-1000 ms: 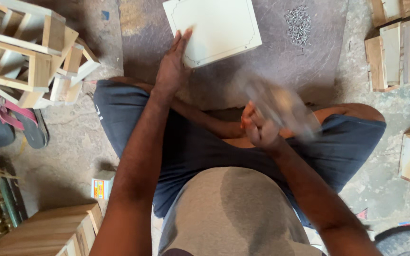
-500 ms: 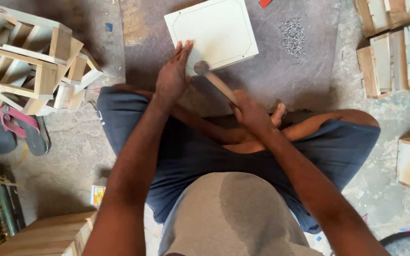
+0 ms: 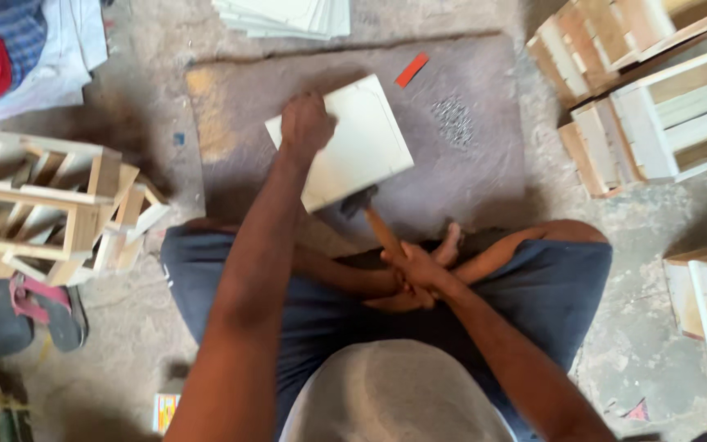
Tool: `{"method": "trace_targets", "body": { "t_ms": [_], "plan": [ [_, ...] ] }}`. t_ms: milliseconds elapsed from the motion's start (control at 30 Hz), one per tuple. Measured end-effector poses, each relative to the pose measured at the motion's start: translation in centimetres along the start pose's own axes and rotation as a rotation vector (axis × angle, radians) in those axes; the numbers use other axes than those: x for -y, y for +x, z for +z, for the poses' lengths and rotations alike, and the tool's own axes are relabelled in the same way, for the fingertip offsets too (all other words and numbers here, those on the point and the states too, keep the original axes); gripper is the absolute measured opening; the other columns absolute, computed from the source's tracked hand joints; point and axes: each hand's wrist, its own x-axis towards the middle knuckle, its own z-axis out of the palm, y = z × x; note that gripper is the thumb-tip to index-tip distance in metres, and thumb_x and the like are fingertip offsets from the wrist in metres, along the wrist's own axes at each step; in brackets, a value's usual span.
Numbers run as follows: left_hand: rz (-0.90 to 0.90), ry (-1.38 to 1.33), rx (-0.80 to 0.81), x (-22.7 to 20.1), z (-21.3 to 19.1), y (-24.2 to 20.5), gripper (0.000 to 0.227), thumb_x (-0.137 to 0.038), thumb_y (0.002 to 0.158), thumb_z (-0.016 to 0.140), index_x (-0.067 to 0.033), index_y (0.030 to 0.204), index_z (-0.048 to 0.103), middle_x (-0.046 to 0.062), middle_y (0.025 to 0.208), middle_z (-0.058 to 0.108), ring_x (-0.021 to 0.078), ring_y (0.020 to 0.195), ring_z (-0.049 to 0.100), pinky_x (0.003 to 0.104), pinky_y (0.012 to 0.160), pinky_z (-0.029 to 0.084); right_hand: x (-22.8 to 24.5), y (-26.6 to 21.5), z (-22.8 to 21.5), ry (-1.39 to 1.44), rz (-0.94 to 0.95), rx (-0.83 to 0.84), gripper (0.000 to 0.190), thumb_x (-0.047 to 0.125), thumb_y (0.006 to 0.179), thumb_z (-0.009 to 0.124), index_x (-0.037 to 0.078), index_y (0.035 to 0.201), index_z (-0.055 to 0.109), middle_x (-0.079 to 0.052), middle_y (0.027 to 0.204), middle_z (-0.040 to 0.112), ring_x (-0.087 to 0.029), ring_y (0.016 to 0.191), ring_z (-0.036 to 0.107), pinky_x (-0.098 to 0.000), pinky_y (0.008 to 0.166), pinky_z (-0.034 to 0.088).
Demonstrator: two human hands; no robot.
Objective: The person sits on the floor and assembles small wooden boxes by hammering nails into white panels and attaching them to wooden frames. The person repeatedly picks up panels, aligns them with frames, and uses a hammer to secure them.
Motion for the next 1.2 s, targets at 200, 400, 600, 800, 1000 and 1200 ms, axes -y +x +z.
{"method": "trace_targets", "body": {
  "t_ms": [200,400,600,800,1000,1200],
  "plan": [
    [0.388,-0.244,-0.012,-5.7,-8.4,-8.3,0.071,-0.035,0.068,0.087,-0.0124,0.131,0.061,0.018,0.124,0.069,0.04,0.117,0.064,0.046,0.101,0.051,0.7,1.6,-0.9,-0.021,0.077,-0.006,0.038,0.04,0.096,0.067,0.003,0.103,0.062,-0.007,0.061,0.06,-0.017,0.044,0.056,-0.0312,0.04,0.046],
    [0.037,-0.028,0.294,-6.1,-13.8,-8.8,0.078,-0.039,0.072,0.087,-0.015,0.141,0.058,0.015,0.125,0.067,0.0349,0.119,0.062,0.047,0.105,0.046,1.6,1.2,0.8,0.025,-0.225,-0.156,0.029,0.029,0.099,0.068,0.001,0.104,0.062,-0.007,0.065,0.061,-0.017,0.048,0.058,-0.0327,0.043,0.046],
    [0.076,0.166,0.149,-2.8,-11.4,-7.9,0.082,-0.052,0.076,0.085,-0.0024,0.133,0.054,0.019,0.122,0.065,0.0365,0.117,0.061,0.05,0.101,0.045,8.3,-5.5,0.1,-0.39,-0.603,-0.644,0.036,0.022,0.1,0.064,-0.001,0.126,0.052,-0.008,0.092,0.052,-0.022,0.056,0.064,-0.0365,0.05,0.055],
    [0.048,0.193,0.23,-3.2,-11.4,-7.5,0.079,-0.057,0.078,0.083,-0.0027,0.128,0.055,0.018,0.122,0.066,0.0356,0.116,0.063,0.05,0.1,0.047,17.2,-6.5,-1.2,-0.672,-0.567,-0.589,0.029,0.024,0.107,0.064,0.004,0.125,0.052,-0.009,0.071,0.062,-0.027,0.06,0.066,-0.0388,0.052,0.049],
    [-0.623,-0.886,0.162,0.6,-11.1,-7.4,0.062,-0.037,0.08,0.081,-0.0091,0.129,0.055,0.016,0.119,0.073,0.0321,0.106,0.077,0.044,0.091,0.064,13.9,-7.2,-1.3,-0.011,-0.463,-0.463,0.029,0.025,0.102,0.061,0.005,0.122,0.052,-0.001,0.06,0.052,-0.01,0.041,0.05,-0.0289,0.037,0.04],
    [-1.037,-1.715,0.262,0.7,3.1,-14.0,0.048,-0.041,0.09,0.073,-0.0139,0.128,0.065,0.007,0.106,0.07,0.0223,0.085,0.069,0.036,0.071,0.062,6.3,-4.7,-1.7,0.281,-0.165,-0.399,0.027,0.025,0.098,0.068,0.007,0.112,0.053,0.0,0.063,0.052,-0.01,0.041,0.048,-0.0268,0.037,0.041]
  ]
}}
